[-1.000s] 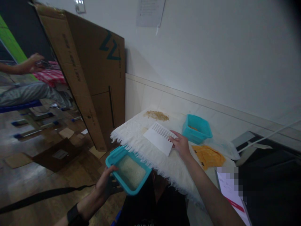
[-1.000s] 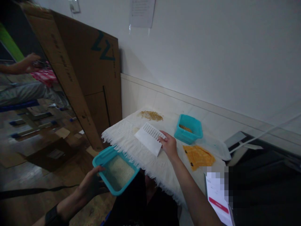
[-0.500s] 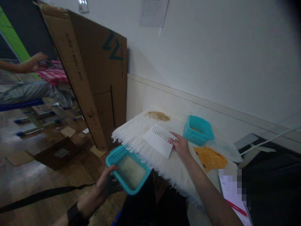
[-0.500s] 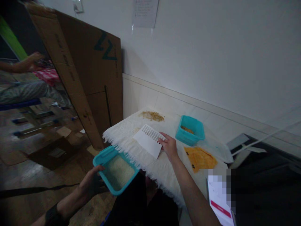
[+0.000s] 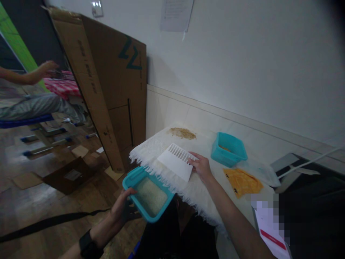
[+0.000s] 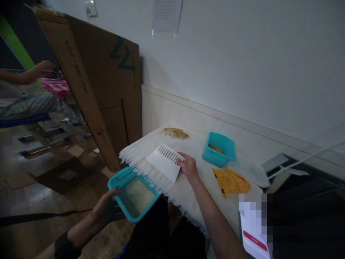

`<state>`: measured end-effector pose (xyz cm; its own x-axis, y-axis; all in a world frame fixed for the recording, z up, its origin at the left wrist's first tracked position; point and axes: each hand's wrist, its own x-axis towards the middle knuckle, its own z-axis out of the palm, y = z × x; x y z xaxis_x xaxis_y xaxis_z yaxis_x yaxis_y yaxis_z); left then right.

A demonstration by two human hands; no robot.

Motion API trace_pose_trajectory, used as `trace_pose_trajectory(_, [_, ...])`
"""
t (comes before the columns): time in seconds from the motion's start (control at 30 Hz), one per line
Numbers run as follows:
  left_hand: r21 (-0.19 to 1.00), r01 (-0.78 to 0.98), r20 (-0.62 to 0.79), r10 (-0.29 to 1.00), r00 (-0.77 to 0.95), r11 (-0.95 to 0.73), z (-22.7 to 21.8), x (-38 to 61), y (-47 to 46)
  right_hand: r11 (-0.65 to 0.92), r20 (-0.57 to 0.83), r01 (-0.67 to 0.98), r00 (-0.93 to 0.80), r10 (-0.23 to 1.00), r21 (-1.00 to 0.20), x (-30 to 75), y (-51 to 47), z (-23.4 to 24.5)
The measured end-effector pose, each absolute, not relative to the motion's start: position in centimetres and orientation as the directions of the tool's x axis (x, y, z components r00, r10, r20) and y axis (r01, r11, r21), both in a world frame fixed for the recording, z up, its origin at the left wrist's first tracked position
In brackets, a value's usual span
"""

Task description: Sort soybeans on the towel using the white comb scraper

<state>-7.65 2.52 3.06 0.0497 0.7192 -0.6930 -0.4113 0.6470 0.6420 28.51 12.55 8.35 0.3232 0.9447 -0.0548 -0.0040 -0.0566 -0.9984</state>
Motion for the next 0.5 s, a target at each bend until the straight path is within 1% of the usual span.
trace_pose_trajectory(0.13, [0.648, -0.396, -0.700, 0.713, 0.027, 0.651, 3.2, -7.6, 2.7, -0.083, -0.082, -0.006, 0.234, 0.969, -0.997, 27.1, 11.1, 7.5])
trace_pose_trajectory(0.23, [0.633, -0.386, -0.725, 0.688, 0.006, 0.671, 3.3, -7.5, 2.8, -0.068, -0.067, -0.001, 0.205, 0.977, -0.998, 27.5, 10.2, 7.3])
trace_pose_trajectory(0.3, [0.640, -0.386, -0.716, 0.698, 0.013, 0.664, 3.3, -7.4, 2.7, -0.020, -0.020, -0.003, 0.272, 0.962, -1.000, 28.9, 10.2, 7.5])
trace_pose_trajectory(0.33, [0.648, -0.388, -0.706, 0.708, 0.018, 0.656, 3.3, -7.4, 2.6, 0.014, 0.012, -0.004, 0.338, 0.941, -1.000, 30.0, 10.4, 7.6])
trace_pose_trajectory(0.43, [0.655, -0.393, -0.696, 0.717, 0.017, 0.645, 3.1, -7.4, 2.4, 0.100, 0.105, 0.040, 0.577, 0.810, -0.994, 33.8, 11.6, 7.9])
trace_pose_trajectory(0.5, [0.644, -0.393, -0.711, 0.703, 0.008, 0.656, 3.1, -7.2, 2.5, 0.087, 0.142, 0.116, 0.649, 0.748, -0.989, 35.9, 12.5, 7.7])
